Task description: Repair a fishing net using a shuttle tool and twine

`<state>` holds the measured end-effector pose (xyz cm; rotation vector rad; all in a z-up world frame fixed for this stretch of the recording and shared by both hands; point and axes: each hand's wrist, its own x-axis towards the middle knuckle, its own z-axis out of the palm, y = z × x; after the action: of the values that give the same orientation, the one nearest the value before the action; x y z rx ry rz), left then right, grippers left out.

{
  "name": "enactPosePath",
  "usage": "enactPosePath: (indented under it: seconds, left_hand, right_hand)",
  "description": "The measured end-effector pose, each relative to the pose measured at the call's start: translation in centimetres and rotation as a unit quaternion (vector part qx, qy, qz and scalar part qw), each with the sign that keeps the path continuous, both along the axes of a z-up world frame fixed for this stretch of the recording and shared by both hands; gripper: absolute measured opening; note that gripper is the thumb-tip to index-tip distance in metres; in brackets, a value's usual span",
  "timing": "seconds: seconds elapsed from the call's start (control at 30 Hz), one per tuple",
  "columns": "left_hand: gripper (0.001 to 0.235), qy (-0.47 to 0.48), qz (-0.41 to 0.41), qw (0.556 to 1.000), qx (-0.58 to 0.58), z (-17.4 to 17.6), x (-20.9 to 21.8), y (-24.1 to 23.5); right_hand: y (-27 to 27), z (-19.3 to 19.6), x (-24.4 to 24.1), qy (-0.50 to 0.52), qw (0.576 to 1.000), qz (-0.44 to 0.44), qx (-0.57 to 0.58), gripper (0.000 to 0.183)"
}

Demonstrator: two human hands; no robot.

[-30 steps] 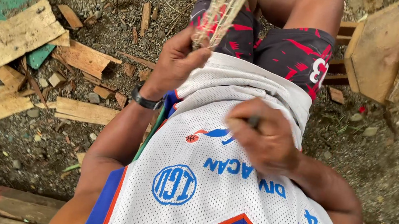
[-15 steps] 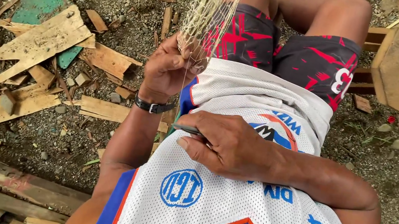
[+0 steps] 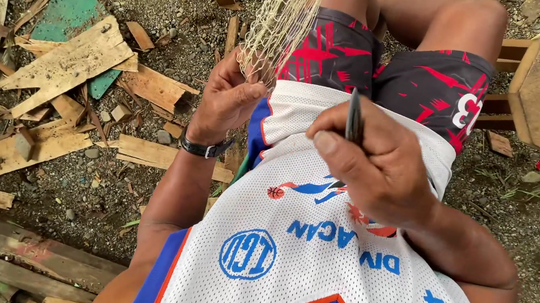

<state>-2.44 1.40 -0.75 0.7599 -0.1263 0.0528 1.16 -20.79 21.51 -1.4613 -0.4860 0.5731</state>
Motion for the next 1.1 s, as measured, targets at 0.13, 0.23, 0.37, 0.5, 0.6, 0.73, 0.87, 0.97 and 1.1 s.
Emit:
enactPosePath:
  seconds: [0.13,0.23,0.37,0.5,0.6,0.73,0.87,0.97,1.1]
  left_hand:
    - [0.018,0.019,-0.028,0.997,0.064,6.7,0.9,-0.1]
    - [0.031,0.011,0.015,0.970,0.240,6.5,0.7,0.2]
    - [0.031,0.012,0.018,0.983,0.184,5.3,0.3,-0.1]
    - [0.021,0.081,0.045,0.996,-0.009,5.8,-0.5,-0.2]
    - [0.016,0.050,0.014,0.999,0.007,5.0,0.0,0.2]
    - [0.030,0.042,-0.036,0.998,-0.003,8.3,1.0,-0.5]
    - [0.018,0.121,-0.033,0.990,-0.067,6.5,0.4,-0.4]
    - [0.020,0.167,-0.034,0.981,-0.092,6.8,0.4,-0.7]
    - [0.026,0.175,-0.050,0.979,-0.097,7.8,0.7,-1.1]
  right_hand:
    - [0.8,2.2,0.7,-0.093,0.986,0.031,-0.137,0.020]
    - [2.4,2.2,0.4,-0.078,0.981,0.110,-0.142,0.026]
    - [4.6,0.6,-1.3,-0.155,0.959,0.219,-0.091,0.041]
    - [4.3,-1.2,-1.5,-0.192,0.945,0.257,-0.067,0.047]
    - [1.5,-1.1,0.9,-0.142,0.974,0.149,-0.098,0.044]
    - [-0.8,-3.3,4.0,-0.380,0.914,0.029,-0.138,0.031]
    - [-1.3,-6.9,4.7,-0.506,0.843,-0.006,-0.184,0.032]
    - [-1.0,-9.1,4.8,-0.526,0.830,-0.005,-0.185,0.031]
    - [-1.0,-9.8,4.7,-0.496,0.854,0.006,-0.157,0.034]
